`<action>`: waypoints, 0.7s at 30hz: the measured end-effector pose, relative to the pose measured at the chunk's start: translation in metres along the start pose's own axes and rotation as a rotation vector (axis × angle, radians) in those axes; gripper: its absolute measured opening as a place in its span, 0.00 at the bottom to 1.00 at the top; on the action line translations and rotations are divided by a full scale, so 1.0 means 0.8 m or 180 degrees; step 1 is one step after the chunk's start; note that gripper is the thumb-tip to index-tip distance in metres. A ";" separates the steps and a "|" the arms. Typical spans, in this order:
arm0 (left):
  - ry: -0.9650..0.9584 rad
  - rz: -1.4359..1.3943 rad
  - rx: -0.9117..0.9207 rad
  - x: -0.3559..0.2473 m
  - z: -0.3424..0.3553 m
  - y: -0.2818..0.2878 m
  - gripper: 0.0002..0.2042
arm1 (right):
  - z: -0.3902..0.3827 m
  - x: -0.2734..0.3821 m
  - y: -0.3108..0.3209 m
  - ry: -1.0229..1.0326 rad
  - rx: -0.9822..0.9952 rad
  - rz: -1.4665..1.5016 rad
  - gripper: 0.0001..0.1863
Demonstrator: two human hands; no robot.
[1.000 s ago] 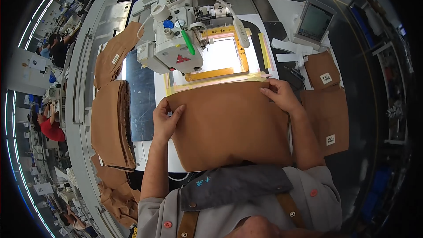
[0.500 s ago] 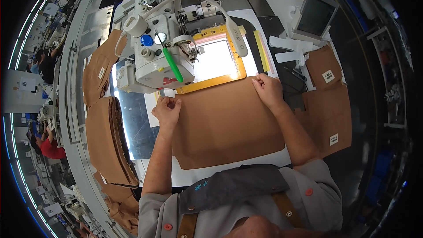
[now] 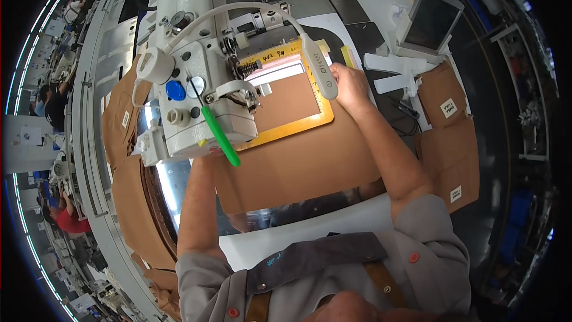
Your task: Operating an industrial sewing machine to stitch leather panels for bags.
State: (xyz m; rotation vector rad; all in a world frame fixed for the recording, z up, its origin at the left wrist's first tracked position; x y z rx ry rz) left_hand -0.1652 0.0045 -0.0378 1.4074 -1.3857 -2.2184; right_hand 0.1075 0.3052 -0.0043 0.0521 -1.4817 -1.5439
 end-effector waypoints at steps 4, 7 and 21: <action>-0.0087 0.0005 0.0061 0.023 0.003 0.021 0.15 | 0.059 -0.016 -0.018 -0.0113 -0.0070 0.0035 0.11; -0.0144 -0.0003 0.0136 0.038 0.002 0.035 0.15 | 0.105 -0.024 -0.028 -0.0291 0.0044 -0.0044 0.12; -0.0172 0.0026 0.0336 0.063 -0.035 0.061 0.15 | 0.110 -0.028 0.020 0.0312 -0.0524 0.0681 0.13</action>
Point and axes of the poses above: each hand's wrist, its own z-axis towards the middle knuckle, its own y-axis out of the back of the hand, x = y × z, the point moved 2 cm from there along z, towards the middle knuckle, and after that the axes turned 1 degree about x, right-handed, at the moved point
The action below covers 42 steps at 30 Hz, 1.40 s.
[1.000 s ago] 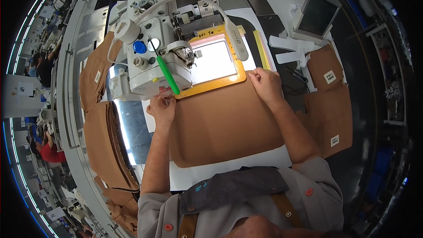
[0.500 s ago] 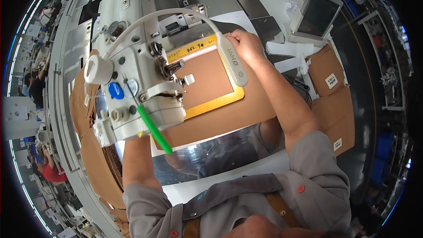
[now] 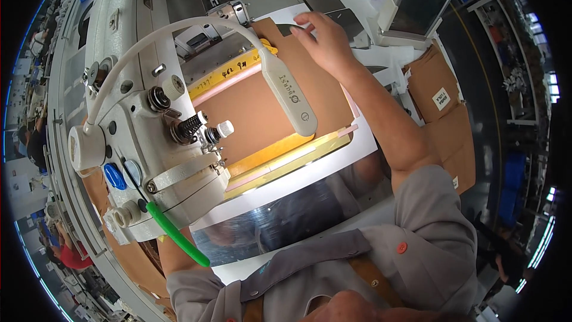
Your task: Operating an industrial sewing machine to stitch leather panels for bags.
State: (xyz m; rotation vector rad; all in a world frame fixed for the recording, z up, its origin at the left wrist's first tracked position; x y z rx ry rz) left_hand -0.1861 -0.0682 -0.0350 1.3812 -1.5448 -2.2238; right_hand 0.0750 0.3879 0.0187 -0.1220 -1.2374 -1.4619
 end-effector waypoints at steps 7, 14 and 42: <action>0.0817 -0.1568 0.0045 -0.073 -0.093 -0.032 0.19 | -0.180 0.067 0.091 0.0422 0.1116 -0.0670 0.28; -0.0522 0.1432 0.0343 -0.123 -0.137 -0.034 0.40 | -0.279 0.065 0.103 0.0349 0.1329 -0.1226 0.42; -0.0693 0.1262 -0.0292 -0.129 -0.148 -0.035 0.36 | -0.290 0.055 0.096 0.0610 0.1137 -0.1735 0.33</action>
Point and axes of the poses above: each hand's wrist, its own z-axis towards the middle knuckle, its own y-axis out of the back of the hand, x = y × z, the point moved 2 cm from there along z, towards the middle knuckle, and after that the axes turned 1 degree about x, right-handed, at the moved point
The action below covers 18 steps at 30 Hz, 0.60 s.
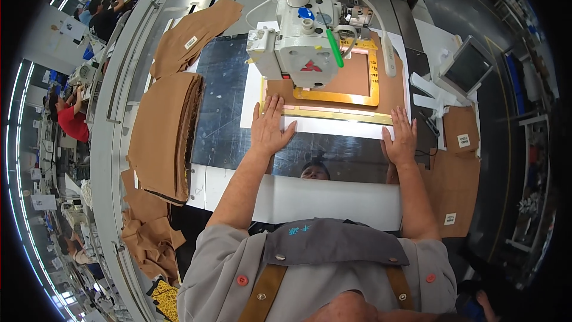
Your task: Operating an industrial sewing machine to stitch leather panels for bags.
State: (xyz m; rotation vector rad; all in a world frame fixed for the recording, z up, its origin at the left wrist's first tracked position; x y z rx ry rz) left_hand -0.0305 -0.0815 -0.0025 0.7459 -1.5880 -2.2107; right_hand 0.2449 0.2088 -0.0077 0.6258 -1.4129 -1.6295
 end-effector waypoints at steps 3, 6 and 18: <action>0.0041 0.0053 -0.0045 0.002 -0.003 -0.001 0.37 | 0.001 0.002 -0.001 0.0068 -0.0037 0.0012 0.32; 0.0100 0.0085 -0.0079 0.002 -0.002 0.000 0.37 | 0.001 0.000 -0.003 0.0095 -0.0040 0.0025 0.33; 0.0252 0.0240 -0.0051 -0.003 0.000 0.004 0.35 | 0.003 0.005 0.005 0.0061 -0.0144 0.0117 0.34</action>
Point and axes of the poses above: each hand's wrist, its own z-axis towards the middle knuckle, its own y-axis out of the back of the hand, x = y × z, the point moved 2 cm from there along z, towards the middle knuckle, and after that the axes turned 1 degree about x, right-handed, at the moved point
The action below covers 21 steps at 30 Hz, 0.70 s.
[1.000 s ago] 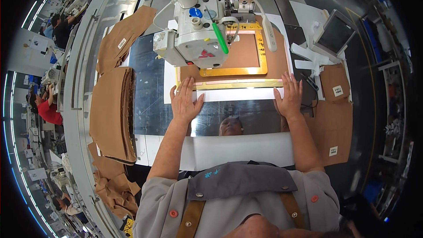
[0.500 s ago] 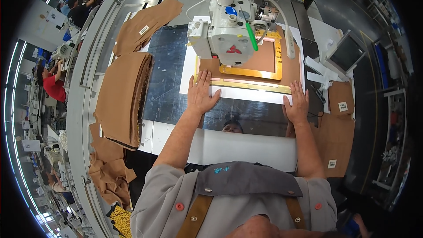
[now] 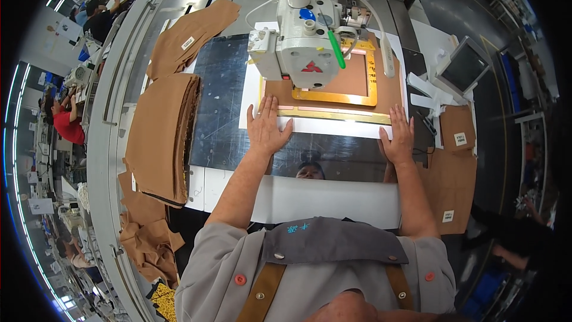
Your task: Operating an industrial sewing machine to stitch leather panels for bags.
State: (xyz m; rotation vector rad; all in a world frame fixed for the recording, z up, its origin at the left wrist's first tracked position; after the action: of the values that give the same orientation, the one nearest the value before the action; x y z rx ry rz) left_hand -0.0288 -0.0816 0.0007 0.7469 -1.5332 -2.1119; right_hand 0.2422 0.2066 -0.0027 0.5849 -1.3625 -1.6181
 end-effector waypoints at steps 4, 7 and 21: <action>-0.0411 -0.0284 -0.0362 0.000 0.003 0.005 0.34 | 0.002 0.000 -0.002 -0.0025 0.0040 0.0048 0.34; -0.0431 -0.0238 -0.0208 0.004 0.001 0.002 0.31 | 0.005 0.003 0.000 0.0014 0.0106 0.0031 0.33; -0.0186 0.0023 -0.0095 0.010 -0.009 -0.010 0.30 | -0.005 -0.002 -0.003 -0.0037 -0.0016 0.0150 0.31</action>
State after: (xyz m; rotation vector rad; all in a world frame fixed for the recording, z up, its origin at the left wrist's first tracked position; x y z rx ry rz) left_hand -0.0306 -0.0896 -0.0099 0.6737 -1.5283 -2.1643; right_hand 0.2450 0.2058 -0.0064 0.5374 -1.3706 -1.5886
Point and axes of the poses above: each hand's wrist, its own z-axis towards the middle knuckle, its own y-axis out of the back of the hand, x = y × z, the point moved 2 cm from there along z, towards the middle knuckle, and after that the axes turned 1 degree about x, right-handed, at the moved point
